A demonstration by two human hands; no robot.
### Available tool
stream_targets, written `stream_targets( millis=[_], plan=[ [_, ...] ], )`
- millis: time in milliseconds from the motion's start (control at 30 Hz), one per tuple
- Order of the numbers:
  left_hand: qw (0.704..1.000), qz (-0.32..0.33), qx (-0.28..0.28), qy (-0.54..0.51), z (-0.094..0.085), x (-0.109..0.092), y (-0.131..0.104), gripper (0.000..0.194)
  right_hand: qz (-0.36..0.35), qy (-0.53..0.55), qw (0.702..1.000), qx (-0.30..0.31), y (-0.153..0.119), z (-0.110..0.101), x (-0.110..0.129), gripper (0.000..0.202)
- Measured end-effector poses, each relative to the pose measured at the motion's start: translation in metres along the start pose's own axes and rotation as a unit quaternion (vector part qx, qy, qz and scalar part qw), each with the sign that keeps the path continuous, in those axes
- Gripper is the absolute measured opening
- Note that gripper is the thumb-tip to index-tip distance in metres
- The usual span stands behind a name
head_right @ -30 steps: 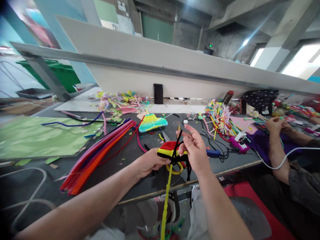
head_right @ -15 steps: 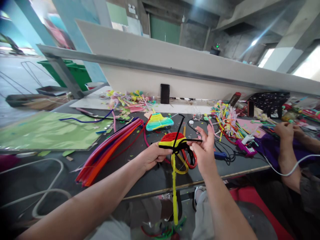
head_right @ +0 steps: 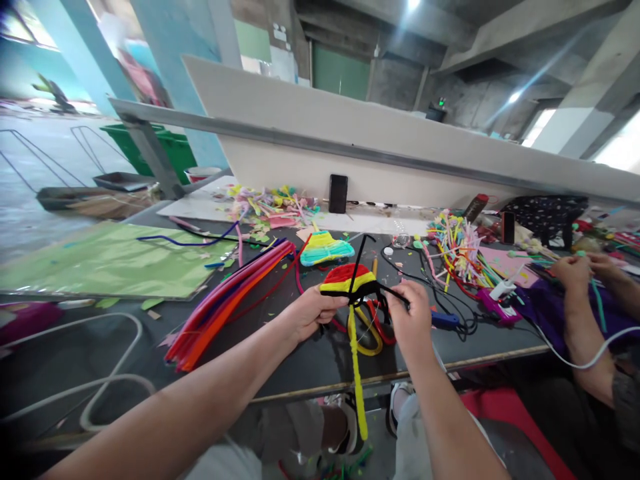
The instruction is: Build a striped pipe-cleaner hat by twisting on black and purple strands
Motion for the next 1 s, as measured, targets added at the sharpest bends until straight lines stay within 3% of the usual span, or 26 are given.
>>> stream_targets(
  millis=[133, 267, 367, 467, 567, 667, 733, 833, 1000],
  plan=[
    [1.0, -0.002, 0.006, 0.002, 0.002, 0.002, 0.0, 0.036, -0.141, -0.147, 0.978, 0.036, -0.011, 0.018, 0.04, 0.012],
    [1.0, -0.003, 0.014, 0.009, 0.005, 0.004, -0.001, 0.034, -0.183, -0.226, 0.956, 0.03, -0.018, 0.028, 0.052, 0.011],
    [1.0, -0.004, 0.022, 0.017, 0.007, 0.003, -0.002, 0.034, -0.188, -0.206, 0.957, 0.077, -0.018, 0.038, 0.053, 0.012],
    [0.999, -0.005, 0.029, 0.025, 0.008, 0.002, -0.004, 0.033, -0.217, -0.14, 0.949, 0.182, -0.022, 0.05, 0.06, 0.021],
    [0.999, -0.005, 0.027, 0.024, 0.008, 0.001, -0.004, 0.032, -0.227, -0.075, 0.938, 0.251, -0.022, 0.046, 0.068, 0.031],
    [1.0, -0.007, 0.025, 0.01, 0.007, 0.001, -0.004, 0.034, -0.218, -0.081, 0.952, 0.197, -0.013, 0.025, 0.069, 0.019],
    [1.0, -0.005, 0.018, -0.004, 0.006, 0.0, -0.003, 0.035, -0.249, -0.135, 0.946, 0.159, -0.014, 0.019, 0.073, 0.011],
    [1.0, -0.004, 0.01, -0.015, 0.004, 0.001, -0.002, 0.037, -0.274, -0.221, 0.929, 0.115, -0.019, 0.022, 0.075, 0.01],
    [1.0, -0.001, 0.017, 0.001, 0.006, 0.003, -0.001, 0.035, -0.224, -0.317, 0.916, 0.098, -0.025, 0.042, 0.065, 0.009]
  ],
)
Point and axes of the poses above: each hand's wrist, its own y-axis towards the middle knuckle, its own z-axis out of the palm, x = y × z, the point moved 10 cm from there along y, towards the middle knuckle
